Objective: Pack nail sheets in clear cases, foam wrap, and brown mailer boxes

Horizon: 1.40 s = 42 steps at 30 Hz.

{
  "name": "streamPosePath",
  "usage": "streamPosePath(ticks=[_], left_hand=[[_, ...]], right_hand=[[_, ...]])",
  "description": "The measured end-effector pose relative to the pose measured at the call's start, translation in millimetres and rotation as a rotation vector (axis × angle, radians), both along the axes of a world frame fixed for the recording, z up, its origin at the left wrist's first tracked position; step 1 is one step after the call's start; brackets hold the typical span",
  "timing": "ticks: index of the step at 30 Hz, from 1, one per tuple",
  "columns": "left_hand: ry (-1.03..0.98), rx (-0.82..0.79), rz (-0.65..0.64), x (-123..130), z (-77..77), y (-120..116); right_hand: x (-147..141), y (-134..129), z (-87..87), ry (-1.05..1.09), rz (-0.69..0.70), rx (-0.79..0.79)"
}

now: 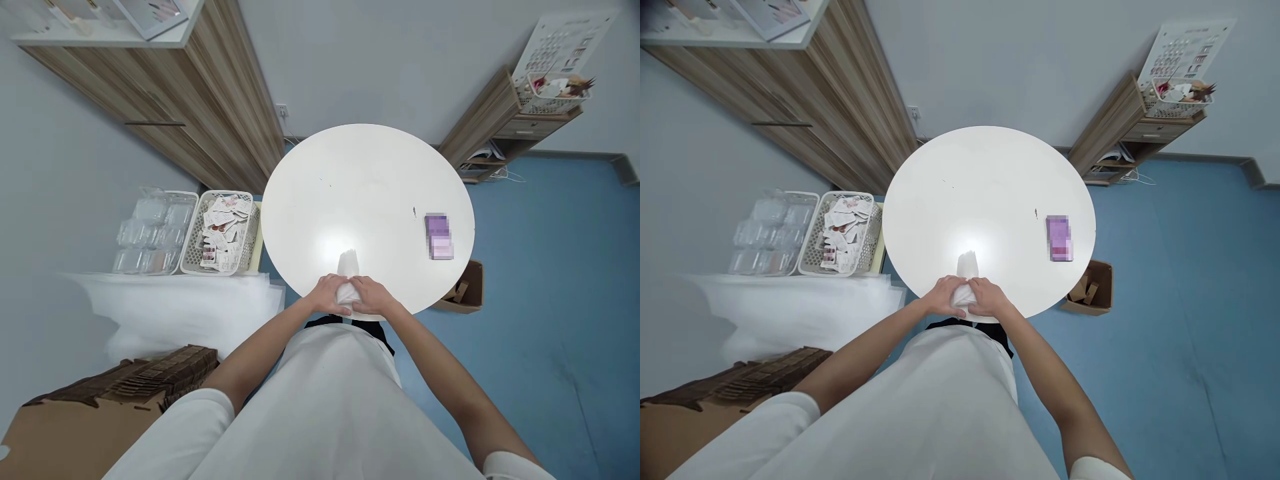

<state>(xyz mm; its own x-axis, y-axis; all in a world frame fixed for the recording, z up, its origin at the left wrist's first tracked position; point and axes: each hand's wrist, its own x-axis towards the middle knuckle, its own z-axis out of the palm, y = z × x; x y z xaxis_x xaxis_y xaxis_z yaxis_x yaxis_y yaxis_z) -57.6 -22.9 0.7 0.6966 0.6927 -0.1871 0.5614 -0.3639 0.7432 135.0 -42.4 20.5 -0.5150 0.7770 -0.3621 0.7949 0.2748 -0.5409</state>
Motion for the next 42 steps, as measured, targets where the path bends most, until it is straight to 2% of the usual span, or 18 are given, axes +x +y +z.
streamPosePath(ticks=[5,9,13,16,19,22,25,29,33,39,42], left_hand=[[0.033,0.007,0.189,4,-9.0,5],[-0.002,-0.161,0.387,9,-16.6,16],[-0.037,-0.273,0.657,16,-20.2,24],[-0.033,-0.211,0.801,22,-20.8,27],[-0.064,-0.057,0.800,25,-20.8,27],[-0.066,0.022,0.734,24,-19.8,26],[-0.038,0.012,0.637,21,-17.9,26],[0.043,-0.036,0.571,18,-15.6,28],[0.042,-0.113,0.631,20,-16.4,28],[-0.074,-0.201,0.801,30,-16.2,16],[-0.069,-0.270,0.916,31,-13.0,11]], right_hand=[[5,23,4.1,0.057,-0.080,-0.124],[6,49,-1.6,0.111,-0.257,-0.266],[0,64,-13.3,0.078,-0.462,-0.244],[-8,66,-21.6,0.015,-0.598,-0.128],[-13,59,-24.1,-0.011,-0.675,0.057],[-10,46,-21.1,-0.020,-0.537,0.191],[-2,33,-17.3,-0.022,-0.334,0.186],[8,25,-17.1,0.011,-0.281,0.079],[12,27,-22.4,0.078,-0.300,-0.008],[15,25,-27.6,0.319,-0.443,-0.175],[15,22,-26.7,0.359,-0.471,-0.183]])
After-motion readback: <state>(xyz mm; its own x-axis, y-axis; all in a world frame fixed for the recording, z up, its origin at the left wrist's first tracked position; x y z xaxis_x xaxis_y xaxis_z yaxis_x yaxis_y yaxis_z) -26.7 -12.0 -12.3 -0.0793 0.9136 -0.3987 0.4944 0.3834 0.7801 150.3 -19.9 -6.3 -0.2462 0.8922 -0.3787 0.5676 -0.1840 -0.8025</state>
